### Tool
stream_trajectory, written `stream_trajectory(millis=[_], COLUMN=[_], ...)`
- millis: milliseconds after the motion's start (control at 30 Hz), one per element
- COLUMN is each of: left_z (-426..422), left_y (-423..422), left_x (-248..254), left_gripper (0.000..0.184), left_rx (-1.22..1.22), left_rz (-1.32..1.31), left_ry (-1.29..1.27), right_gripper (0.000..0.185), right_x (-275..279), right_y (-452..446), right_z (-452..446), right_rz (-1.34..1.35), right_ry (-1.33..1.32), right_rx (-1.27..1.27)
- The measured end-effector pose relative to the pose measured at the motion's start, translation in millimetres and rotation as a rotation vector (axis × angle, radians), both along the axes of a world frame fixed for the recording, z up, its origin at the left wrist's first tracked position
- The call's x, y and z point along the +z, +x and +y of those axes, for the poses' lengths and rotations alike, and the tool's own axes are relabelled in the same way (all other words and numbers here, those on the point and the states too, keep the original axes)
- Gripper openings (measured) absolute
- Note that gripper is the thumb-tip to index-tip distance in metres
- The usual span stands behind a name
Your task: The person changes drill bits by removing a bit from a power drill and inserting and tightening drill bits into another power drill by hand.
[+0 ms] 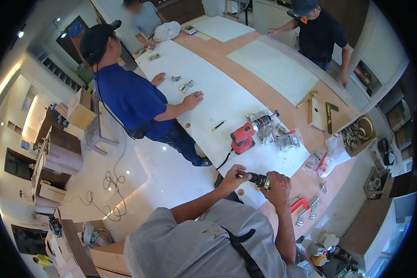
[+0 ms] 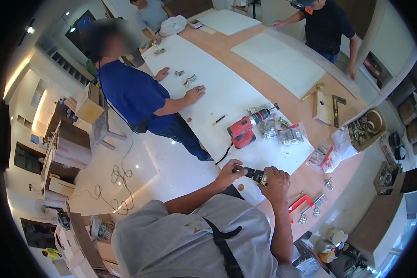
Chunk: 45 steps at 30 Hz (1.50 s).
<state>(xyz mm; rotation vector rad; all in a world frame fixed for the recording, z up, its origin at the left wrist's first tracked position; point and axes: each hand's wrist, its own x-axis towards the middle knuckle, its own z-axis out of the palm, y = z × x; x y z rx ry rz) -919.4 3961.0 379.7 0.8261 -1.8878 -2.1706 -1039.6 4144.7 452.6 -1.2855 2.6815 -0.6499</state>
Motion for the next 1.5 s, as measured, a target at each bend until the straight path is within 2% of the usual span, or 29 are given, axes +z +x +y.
stream_trajectory(millis=[100,400,500,600,700,733,833,867,1000,1100,1200,1300,1333,1433,1467,1500], left_z=[2.5,4.4,3.5,-1.8,-9.9,-14.0,-27.4,-32.0,-38.2,-36.4,-38.0,-57.8,-64.8,-89.1,-96.4,-103.5], left_y=[3.3,10.9,12.8,12.7,12.4,12.0,14.2,17.8,32.8,44.4,52.8,54.6,56.7,53.8,50.8,43.9], left_x=[-15.0,-4.2,0.2,-21.3,-30.7,-32.5,-40.0,-49.0,-63.8,-79.6,-105.8,-160.4,-137.8,-180.8,-179.0,-177.9], left_gripper=[0.028,0.022,0.022,0.021,0.02,0.026,0.032,0.036,0.034,0.033,0.035,0.033,0.041,0.043,0.045,0.042], left_rx=[0.023,0.018,0.007,0.001,0.055,0.086,0.097,0.087,0.051,0.131,0.37,0.748,0.804,1.003,1.007,1.044], left_rz=[0.003,0.087,0.067,0.112,0.074,0.029,-0.215,-0.234,-0.293,-0.342,-0.287,-0.328,-0.388,-0.247,-0.32,-0.282], left_ry=[-0.098,-0.284,-0.245,-0.154,-0.169,-0.149,-0.284,-0.345,-0.414,-0.436,-0.415,0.119,0.3,0.359,0.373,0.37], right_gripper=[0.055,0.056,0.056,0.056,0.055,0.055,0.055,0.055,0.056,0.058,0.058,0.058,0.058,0.057,0.057,0.056], right_x=[1.8,2.7,-0.5,-1.1,-1.3,-0.4,2.0,0.8,-0.4,-1.8,-4.0,-1.6,-2.1,-2.7,-1.7,-0.9], right_y=[-0.8,-0.6,-0.6,-0.6,0.6,1.0,0.6,0.7,1.8,1.2,0.3,0.3,0.3,0.4,0.5,0.6], right_z=[0.3,-0.9,-0.5,-0.7,-0.6,-0.6,-0.1,0.4,0.7,0.0,-0.4,-1.7,-1.8,-2.2,-2.5,-2.5], right_rz=[-0.011,-0.025,-0.013,0.0,0.005,0.0,0.002,0.007,0.015,0.005,-0.006,-0.005,-0.004,0.004,0.008,0.011], right_ry=[0.006,0.029,0.02,0.001,-0.008,-0.003,0.005,0.002,0.014,0.034,0.042,0.056,0.051,0.034,0.027,0.021], right_rx=[-0.003,-0.006,-0.002,0.0,0.001,0.001,-0.002,-0.003,-0.021,-0.021,-0.02,-0.018,-0.019,-0.021,-0.021,-0.021])
